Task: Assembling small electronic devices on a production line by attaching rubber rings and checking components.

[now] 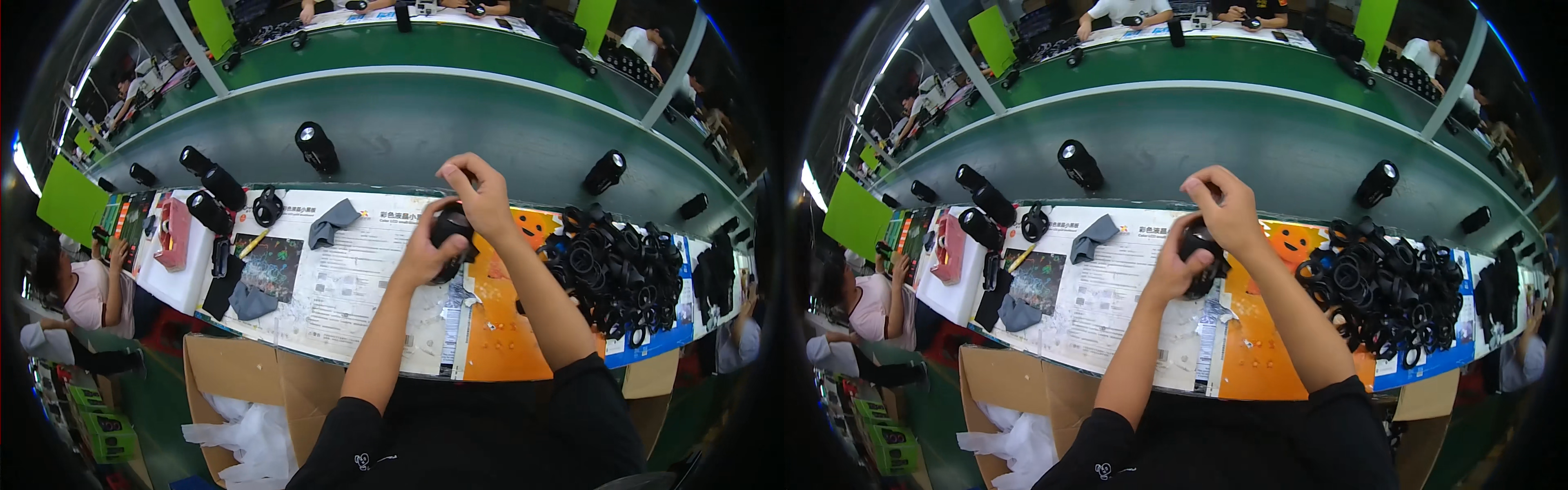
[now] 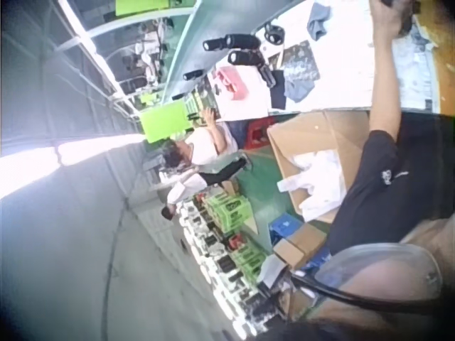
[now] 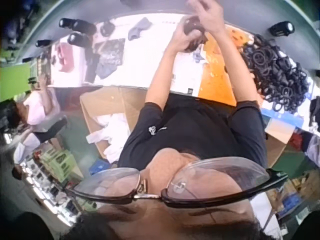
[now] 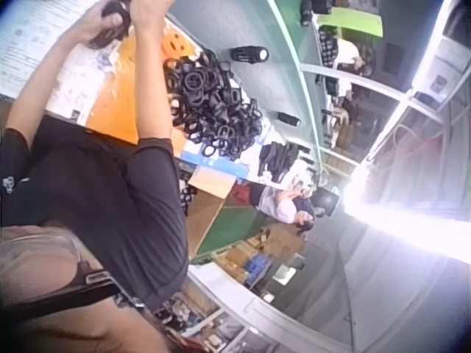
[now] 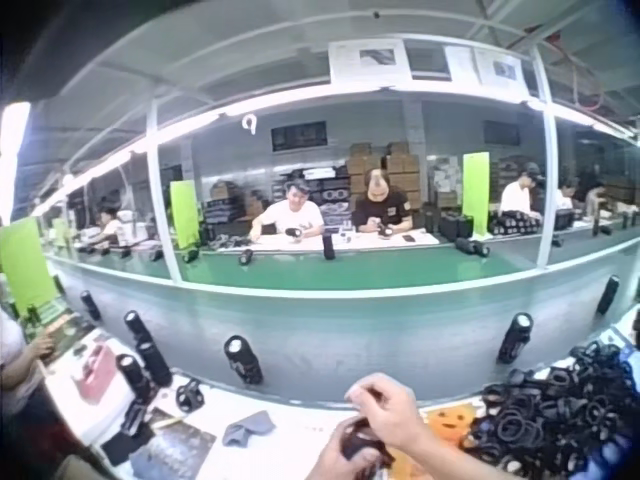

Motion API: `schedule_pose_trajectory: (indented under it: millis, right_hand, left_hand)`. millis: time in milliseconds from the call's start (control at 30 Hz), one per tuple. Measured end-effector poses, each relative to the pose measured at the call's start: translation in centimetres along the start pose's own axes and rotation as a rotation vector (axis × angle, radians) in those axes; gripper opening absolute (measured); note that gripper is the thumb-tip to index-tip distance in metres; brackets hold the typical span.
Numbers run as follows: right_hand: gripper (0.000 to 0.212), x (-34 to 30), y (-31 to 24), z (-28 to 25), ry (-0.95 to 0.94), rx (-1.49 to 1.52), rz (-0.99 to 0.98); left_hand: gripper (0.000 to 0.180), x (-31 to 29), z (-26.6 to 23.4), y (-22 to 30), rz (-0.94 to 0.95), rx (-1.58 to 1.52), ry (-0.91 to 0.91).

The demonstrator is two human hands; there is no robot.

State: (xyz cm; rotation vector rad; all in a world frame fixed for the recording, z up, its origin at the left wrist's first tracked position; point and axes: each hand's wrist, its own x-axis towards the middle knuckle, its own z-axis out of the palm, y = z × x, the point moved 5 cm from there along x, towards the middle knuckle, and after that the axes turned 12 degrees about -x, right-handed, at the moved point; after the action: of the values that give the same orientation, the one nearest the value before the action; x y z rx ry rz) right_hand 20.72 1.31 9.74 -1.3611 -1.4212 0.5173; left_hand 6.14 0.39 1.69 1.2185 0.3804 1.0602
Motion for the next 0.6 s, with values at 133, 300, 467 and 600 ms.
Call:
schedule_pose_trajectory:
  millis: [133,300,467,600]
  right_hand:
    - [0.026,-5.7,4.8,0.5,0.017,-0.053,0.132]
    - [0.048,-11.9,5.1,4.8,-0.191,0.465,0.473]
    - [0.052,-10.0,5.1,4.4,-0.074,0.721,0.583]
    - [0.046,-1.8,6.0,-1.6,0.089,0.374,0.45]
  left_hand:
    - [0.056,-0.7,-3.7,-1.9,-0.003,-0.357,0.255]
    - [0.079,-0.4,-3.8,-1.2,0.009,-0.59,0.288]
    - [0.064,-0.1,-5.9,1.0,0.062,-0.524,0.29]
    - [0.032,1.0,-9.3,4.2,0.054,-0.235,0.479]
